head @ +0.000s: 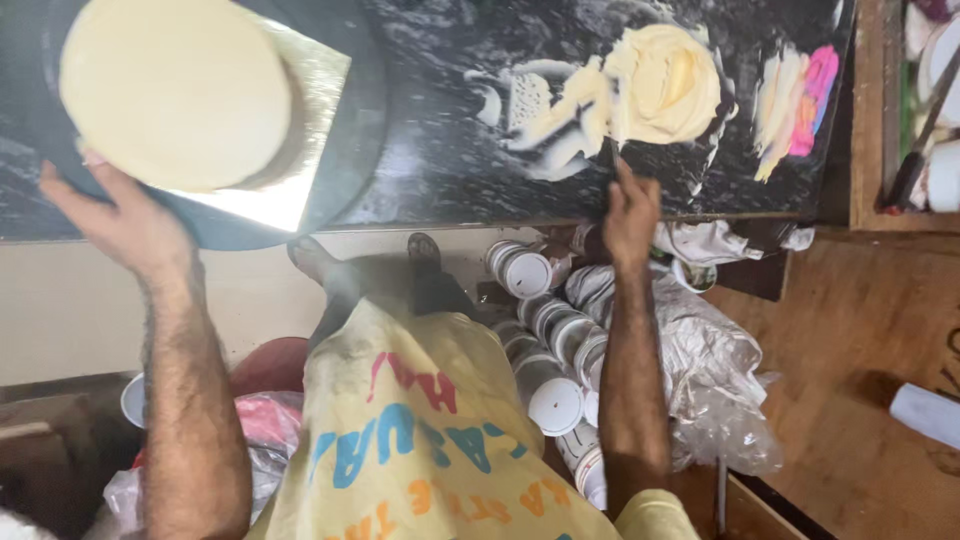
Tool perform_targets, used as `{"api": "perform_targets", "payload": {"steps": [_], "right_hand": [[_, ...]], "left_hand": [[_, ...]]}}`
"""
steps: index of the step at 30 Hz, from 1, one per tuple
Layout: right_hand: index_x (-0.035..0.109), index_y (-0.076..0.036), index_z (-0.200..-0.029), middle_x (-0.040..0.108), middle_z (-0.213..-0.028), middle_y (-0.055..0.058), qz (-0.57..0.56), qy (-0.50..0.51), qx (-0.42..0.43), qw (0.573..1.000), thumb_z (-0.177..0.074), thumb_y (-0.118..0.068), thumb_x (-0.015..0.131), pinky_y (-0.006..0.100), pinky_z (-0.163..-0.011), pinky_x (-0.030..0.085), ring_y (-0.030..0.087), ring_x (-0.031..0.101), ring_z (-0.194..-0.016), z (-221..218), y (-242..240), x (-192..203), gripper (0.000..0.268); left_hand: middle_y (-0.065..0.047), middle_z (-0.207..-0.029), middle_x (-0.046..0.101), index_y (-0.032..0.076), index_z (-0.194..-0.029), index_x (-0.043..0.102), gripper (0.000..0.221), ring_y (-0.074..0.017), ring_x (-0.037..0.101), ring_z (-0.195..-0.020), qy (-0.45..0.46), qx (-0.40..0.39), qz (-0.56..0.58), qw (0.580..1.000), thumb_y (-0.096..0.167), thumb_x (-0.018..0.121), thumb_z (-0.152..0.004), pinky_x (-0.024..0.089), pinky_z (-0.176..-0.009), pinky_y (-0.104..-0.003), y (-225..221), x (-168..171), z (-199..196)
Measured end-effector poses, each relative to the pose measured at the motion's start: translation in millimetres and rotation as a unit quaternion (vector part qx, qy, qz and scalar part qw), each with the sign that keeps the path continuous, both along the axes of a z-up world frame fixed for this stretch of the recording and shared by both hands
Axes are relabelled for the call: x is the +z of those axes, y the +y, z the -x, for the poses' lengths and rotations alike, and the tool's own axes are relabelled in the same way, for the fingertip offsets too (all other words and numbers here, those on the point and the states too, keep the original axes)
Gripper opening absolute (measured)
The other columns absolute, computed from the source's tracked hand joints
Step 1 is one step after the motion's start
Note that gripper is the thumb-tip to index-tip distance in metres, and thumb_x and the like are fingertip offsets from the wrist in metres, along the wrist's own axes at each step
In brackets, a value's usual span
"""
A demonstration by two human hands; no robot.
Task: The person spreads and smooths icing over cakes on a turntable using a spatula, then moves the iced cakes onto the counter by hand.
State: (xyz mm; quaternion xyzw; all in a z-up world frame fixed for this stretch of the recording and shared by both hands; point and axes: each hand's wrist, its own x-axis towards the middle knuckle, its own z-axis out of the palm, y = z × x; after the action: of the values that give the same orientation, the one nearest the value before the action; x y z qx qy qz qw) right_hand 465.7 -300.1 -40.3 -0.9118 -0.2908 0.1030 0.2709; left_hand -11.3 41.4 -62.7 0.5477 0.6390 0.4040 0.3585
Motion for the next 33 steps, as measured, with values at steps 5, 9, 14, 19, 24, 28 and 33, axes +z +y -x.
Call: {"api": "perform_targets", "payload": {"steps": [5, 9, 14, 19, 24, 28, 33], "right_hand": [[0.071, -0.011, -0.131, 0.063, -0.106, 0.012, -0.009, 0.080, 0.077, 0.994, -0.101, -0.010, 0.067, 0.035, -0.088, 0.051, 0.024, 0.064, -0.098, 33.2, 1.6, 20.1, 0.031], [0.072, -0.011, -0.135, 0.062, -0.107, 0.013, -0.092, 0.015, -0.003, 0.996, -0.100, -0.007, 0.066, 0.036, -0.088, 0.051, 0.026, 0.061, -0.098, 34.8, -31.6, 25.4, 0.035], [0.070, -0.009, -0.138, 0.060, -0.105, 0.013, -0.026, -0.082, 0.007, 0.996, -0.102, -0.005, 0.064, 0.037, -0.088, 0.051, 0.027, 0.061, -0.096, -12.7, -52.4, 14.5, 0.037], [0.071, -0.013, -0.134, 0.062, -0.102, 0.012, -0.010, 0.000, 0.045, 0.999, -0.102, -0.010, 0.066, 0.039, -0.082, 0.052, 0.027, 0.063, -0.091, 25.0, -32.9, 39.5, 0.032], [0.065, -0.018, -0.135, 0.059, -0.109, 0.013, 0.134, -0.109, -0.044, 0.984, -0.094, -0.026, 0.069, 0.044, -0.080, 0.052, 0.030, 0.063, -0.093, 122.2, 28.6, 18.4, 0.042], [0.063, -0.034, -0.143, 0.057, -0.116, 0.012, 0.060, -0.081, 0.154, 0.983, -0.103, -0.011, 0.064, 0.040, -0.080, 0.057, 0.026, 0.065, -0.094, 105.2, 7.7, 16.4, 0.046], [0.062, -0.028, -0.144, 0.052, -0.118, 0.018, 0.075, -0.122, 0.094, 0.985, -0.100, -0.006, 0.069, 0.035, -0.076, 0.060, 0.025, 0.061, -0.098, 22.0, -33.1, 23.5, 0.050]], "left_hand": [[-0.028, -0.165, 0.037, -0.008, -0.159, 0.026, 0.063, -0.0364, 0.041, -0.155, 0.007, 0.004, -0.032, 0.999, 0.038, 0.046, -0.121, 0.032, -0.132, -0.043, -0.8, -20.7, 14.2], [-0.029, -0.172, 0.031, -0.009, -0.163, 0.025, 0.062, -0.0381, 0.032, -0.162, 0.002, -0.007, -0.094, 0.996, 0.033, 0.046, -0.124, 0.023, -0.137, -0.046, -3.0, -33.7, 15.7], [-0.026, -0.170, 0.035, -0.007, -0.161, 0.030, 0.061, -0.0350, 0.035, -0.161, 0.032, 0.027, -0.080, 0.996, 0.039, 0.046, -0.124, 0.027, -0.136, -0.045, -7.6, -39.5, 16.1], [-0.027, -0.162, 0.037, -0.007, -0.160, 0.026, 0.062, -0.0356, 0.042, -0.155, -0.028, 0.021, -0.088, 0.995, 0.039, 0.045, -0.123, 0.035, -0.133, -0.045, -7.7, -43.2, 12.9], [-0.024, -0.158, 0.047, -0.005, -0.156, 0.033, 0.058, -0.0335, 0.044, -0.148, -0.001, 0.037, -0.077, 0.996, 0.041, 0.044, -0.123, 0.039, -0.130, -0.044, -14.5, -29.6, 3.2], [-0.025, -0.162, 0.041, -0.005, -0.158, 0.028, 0.060, -0.0336, 0.046, -0.153, -0.034, 0.016, -0.080, 0.996, 0.040, 0.044, -0.122, 0.039, -0.134, -0.045, -17.2, -27.7, 2.2], [-0.026, -0.172, 0.034, -0.006, -0.165, 0.021, 0.069, -0.0330, 0.038, -0.153, -0.084, 0.018, -0.048, 0.995, 0.043, 0.047, -0.125, 0.036, -0.135, -0.043, -23.3, -29.5, 3.2]]}}
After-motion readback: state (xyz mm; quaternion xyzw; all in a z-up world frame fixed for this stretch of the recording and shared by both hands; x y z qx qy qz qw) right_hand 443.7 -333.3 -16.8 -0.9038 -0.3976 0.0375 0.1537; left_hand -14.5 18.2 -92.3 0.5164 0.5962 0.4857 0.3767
